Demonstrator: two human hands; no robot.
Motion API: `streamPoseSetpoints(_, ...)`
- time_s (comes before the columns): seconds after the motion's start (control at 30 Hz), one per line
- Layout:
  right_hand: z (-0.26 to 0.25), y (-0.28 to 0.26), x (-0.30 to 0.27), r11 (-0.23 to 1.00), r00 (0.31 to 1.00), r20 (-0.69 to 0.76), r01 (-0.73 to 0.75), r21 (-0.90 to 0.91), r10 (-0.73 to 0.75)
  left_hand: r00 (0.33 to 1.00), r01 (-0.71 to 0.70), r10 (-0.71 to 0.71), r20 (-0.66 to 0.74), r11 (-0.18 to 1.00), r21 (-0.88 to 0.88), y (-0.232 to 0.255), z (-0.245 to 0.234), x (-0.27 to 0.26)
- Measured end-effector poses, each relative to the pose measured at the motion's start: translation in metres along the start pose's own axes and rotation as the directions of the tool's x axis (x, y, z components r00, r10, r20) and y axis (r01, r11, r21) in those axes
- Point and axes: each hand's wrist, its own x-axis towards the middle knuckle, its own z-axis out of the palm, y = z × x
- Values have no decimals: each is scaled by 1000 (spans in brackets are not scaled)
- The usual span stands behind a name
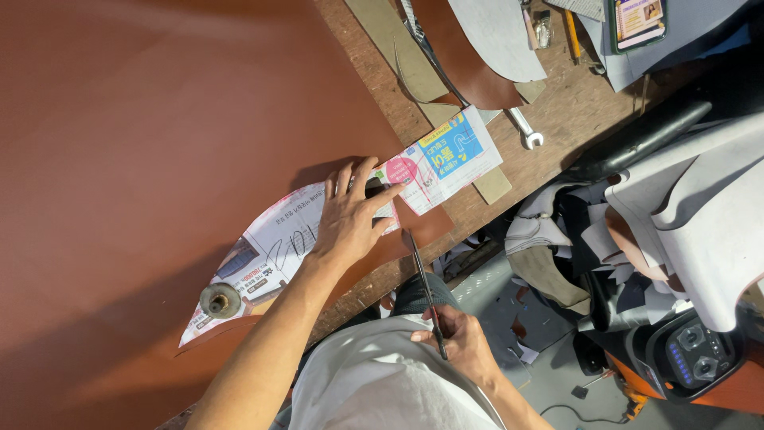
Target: The person positions a paper template onto a large piece of brown fabric and cuts the fabric around the template using shears.
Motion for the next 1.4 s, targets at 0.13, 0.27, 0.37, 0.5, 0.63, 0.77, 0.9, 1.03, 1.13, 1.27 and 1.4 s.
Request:
streamPoseSetpoints(0.13,1,-13,0,998,999,-8,53,33,-53,1000,3,-3,23,1000,-1,-1,0,1)
streamPoseSetpoints(0.27,1,-24,-3,998,999,-22,48,40,-47,1000,-4,4,2,1000,-10,1,-2,1)
streamPoseSetpoints(0.37,0,-24,-2,999,999,-23,43,16,-42,1000,-4,4,4,1000,-11,1,-1,0)
streamPoseSetpoints(0.5,1,-21,-1,991,998,11,54,122,-56,1000,7,-7,15,1000,-12,0,-1,0)
streamPoseSetpoints(0.63,0,-24,-2,996,1000,6,-2,90,1,1000,9,-9,2,1000,-20,-1,0,0)
streamPoseSetpoints(0.77,-1,-27,4,998,999,-22,41,44,-40,1000,14,-14,9,1000,-24,-2,0,1)
streamPoseSetpoints(0.9,-1,-25,14,998,998,-39,56,-30,-57,1000,23,-23,17,999,-26,-2,-1,1)
streamPoseSetpoints(1.03,2,-24,12,998,996,-57,61,-16,-62,1000,4,-4,4,999,-39,-3,-3,0)
streamPoseSetpoints(1.13,1,-25,12,998,997,-54,63,6,-63,1000,13,-13,-10,999,-51,-1,-3,1)
streamPoseSetpoints(1.27,-1,-20,14,995,997,-12,72,66,-71,1000,18,-17,12,999,-50,0,-5,3)
streamPoseSetpoints(1.4,-18,4,19,975,973,75,221,-30,-218,999,25,-23,36,999,-37,0,-6,2)
